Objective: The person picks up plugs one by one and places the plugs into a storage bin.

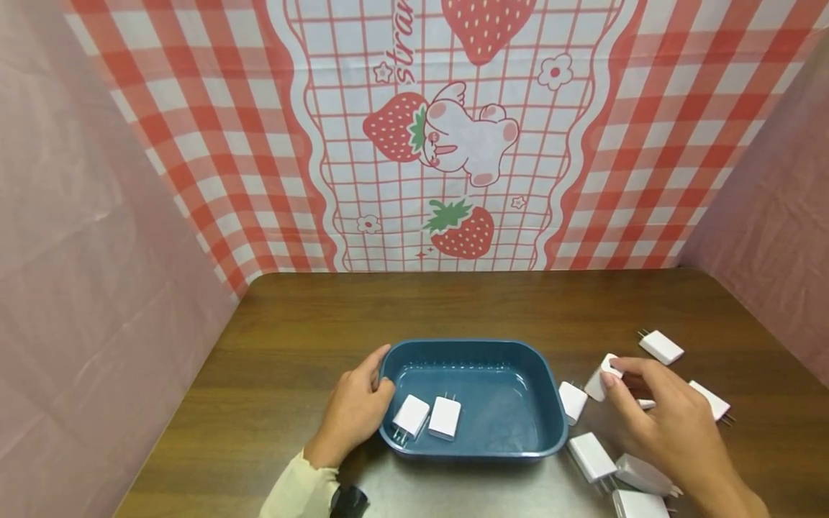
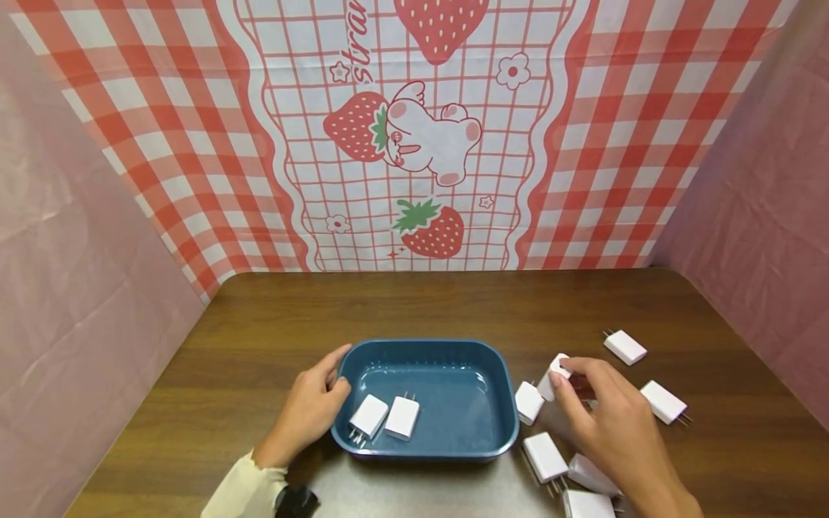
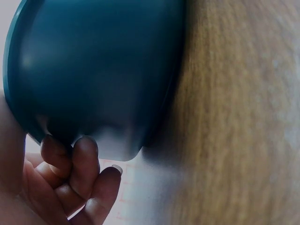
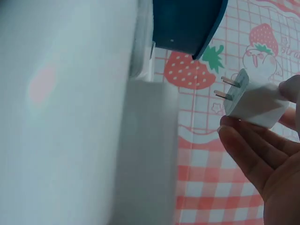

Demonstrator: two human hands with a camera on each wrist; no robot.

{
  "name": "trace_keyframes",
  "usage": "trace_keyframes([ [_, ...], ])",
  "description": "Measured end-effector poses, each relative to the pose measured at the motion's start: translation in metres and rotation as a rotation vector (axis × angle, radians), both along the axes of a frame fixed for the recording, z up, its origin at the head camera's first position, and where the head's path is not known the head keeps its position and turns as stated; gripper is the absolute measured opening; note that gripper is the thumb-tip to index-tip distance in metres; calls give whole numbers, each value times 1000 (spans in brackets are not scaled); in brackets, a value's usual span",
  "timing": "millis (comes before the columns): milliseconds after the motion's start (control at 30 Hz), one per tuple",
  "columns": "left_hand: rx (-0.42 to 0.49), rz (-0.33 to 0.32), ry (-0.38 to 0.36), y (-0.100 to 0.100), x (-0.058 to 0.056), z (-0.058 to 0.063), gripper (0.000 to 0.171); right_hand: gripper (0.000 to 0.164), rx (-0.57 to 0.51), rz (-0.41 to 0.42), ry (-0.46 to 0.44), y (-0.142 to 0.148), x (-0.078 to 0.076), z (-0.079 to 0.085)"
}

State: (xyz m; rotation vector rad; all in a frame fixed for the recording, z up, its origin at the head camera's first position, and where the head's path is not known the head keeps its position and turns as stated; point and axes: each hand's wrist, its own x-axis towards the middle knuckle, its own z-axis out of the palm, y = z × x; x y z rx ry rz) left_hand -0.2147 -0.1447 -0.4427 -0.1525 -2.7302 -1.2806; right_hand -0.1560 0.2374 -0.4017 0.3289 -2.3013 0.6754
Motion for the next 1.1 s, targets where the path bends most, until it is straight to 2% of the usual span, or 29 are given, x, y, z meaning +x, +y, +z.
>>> trace_keyframes([
  [267,-1,3,-5,0,0,0,56,35,54,122,54,-17,-6,5],
  [433,-2,0,-9,-1,-1,0,56,39,83,149,71,-31,-9,6],
  [800,-9,-1,-4,0,-1,1,56,32,189,204,34,-54,-15,5],
  [967,-10,-1,9,0,0,1,56,34,181,283,56,-62,-20,3],
  [1100,-11,2,14,-1,0,0,56,35,187,327,4,-73,-24,2],
])
